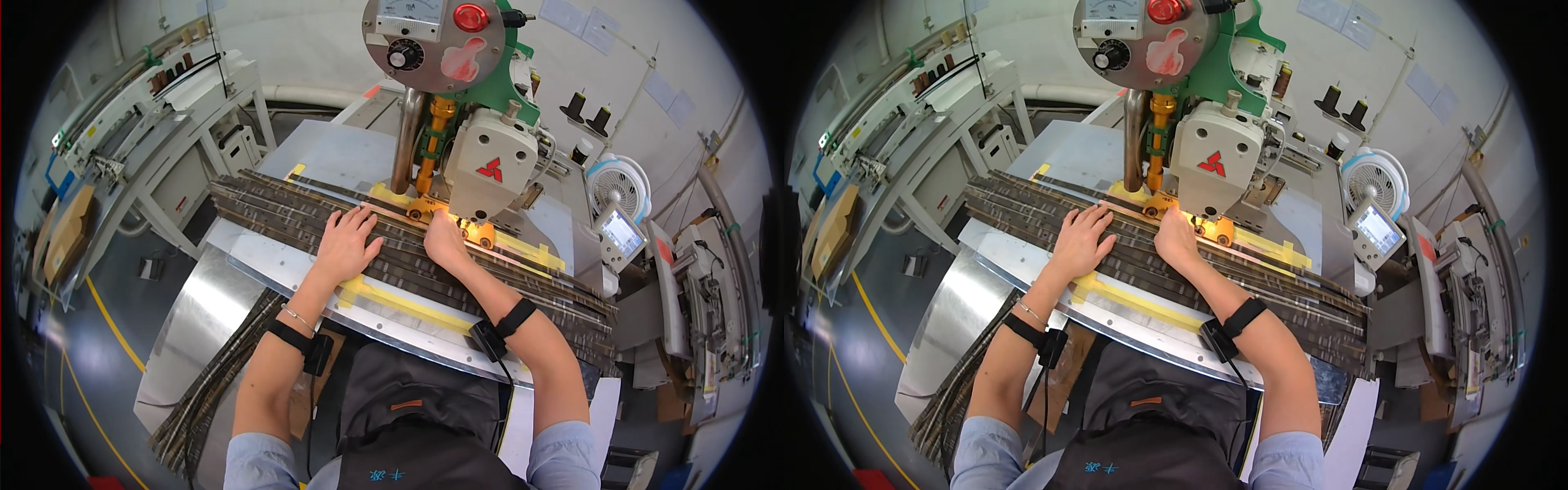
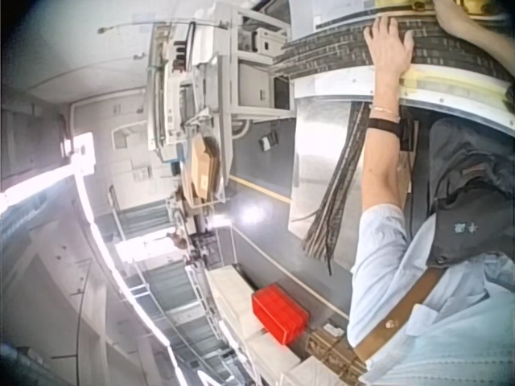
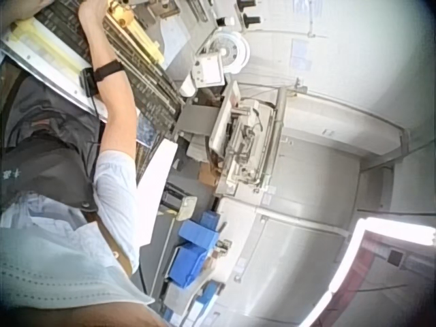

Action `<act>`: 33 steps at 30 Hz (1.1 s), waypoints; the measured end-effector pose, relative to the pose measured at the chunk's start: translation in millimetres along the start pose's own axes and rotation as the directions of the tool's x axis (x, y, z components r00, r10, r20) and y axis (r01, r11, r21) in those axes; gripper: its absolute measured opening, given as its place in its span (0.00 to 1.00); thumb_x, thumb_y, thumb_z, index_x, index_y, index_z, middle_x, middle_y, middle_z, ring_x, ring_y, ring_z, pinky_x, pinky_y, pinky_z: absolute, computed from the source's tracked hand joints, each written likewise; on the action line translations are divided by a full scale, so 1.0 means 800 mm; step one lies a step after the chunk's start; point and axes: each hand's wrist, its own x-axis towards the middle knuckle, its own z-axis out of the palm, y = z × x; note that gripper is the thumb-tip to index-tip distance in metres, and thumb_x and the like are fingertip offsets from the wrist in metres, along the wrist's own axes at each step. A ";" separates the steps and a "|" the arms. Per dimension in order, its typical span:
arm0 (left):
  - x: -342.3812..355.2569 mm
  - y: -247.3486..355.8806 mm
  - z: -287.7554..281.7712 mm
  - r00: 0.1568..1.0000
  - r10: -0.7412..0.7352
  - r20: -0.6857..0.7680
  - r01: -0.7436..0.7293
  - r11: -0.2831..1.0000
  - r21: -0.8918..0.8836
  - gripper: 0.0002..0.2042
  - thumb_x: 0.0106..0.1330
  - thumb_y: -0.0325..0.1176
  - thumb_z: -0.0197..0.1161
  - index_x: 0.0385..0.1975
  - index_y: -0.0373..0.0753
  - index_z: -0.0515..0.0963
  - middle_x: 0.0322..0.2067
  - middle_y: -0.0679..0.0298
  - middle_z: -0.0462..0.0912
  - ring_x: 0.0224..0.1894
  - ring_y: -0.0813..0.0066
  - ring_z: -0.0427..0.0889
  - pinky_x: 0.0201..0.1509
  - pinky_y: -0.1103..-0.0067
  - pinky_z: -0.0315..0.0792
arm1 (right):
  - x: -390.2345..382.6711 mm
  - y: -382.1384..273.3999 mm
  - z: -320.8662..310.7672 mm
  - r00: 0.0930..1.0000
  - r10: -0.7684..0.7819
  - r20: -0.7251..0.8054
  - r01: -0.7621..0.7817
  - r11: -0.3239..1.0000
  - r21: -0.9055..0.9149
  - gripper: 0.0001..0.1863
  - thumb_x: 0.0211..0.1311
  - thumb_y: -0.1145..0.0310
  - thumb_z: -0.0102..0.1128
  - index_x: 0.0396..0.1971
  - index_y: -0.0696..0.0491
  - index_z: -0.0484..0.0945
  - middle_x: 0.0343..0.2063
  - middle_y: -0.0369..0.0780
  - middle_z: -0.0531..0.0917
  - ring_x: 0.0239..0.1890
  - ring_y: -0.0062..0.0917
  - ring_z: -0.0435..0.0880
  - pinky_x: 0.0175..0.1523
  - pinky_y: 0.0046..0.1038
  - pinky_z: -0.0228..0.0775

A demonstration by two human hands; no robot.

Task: Operating an industrial sewing machine to stitch together patterned leather or fabric strips.

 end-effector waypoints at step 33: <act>0.003 0.005 0.000 0.999 0.008 0.037 -0.010 0.999 0.036 0.19 0.65 0.40 0.54 0.53 0.38 0.72 0.58 0.58 0.71 0.62 0.62 0.67 0.66 0.63 0.54 | -0.108 0.183 -0.114 0.998 -0.048 -0.028 0.048 0.999 0.011 0.10 0.60 0.65 0.59 0.38 0.53 0.76 0.29 0.45 0.83 0.34 0.40 0.82 0.37 0.38 0.72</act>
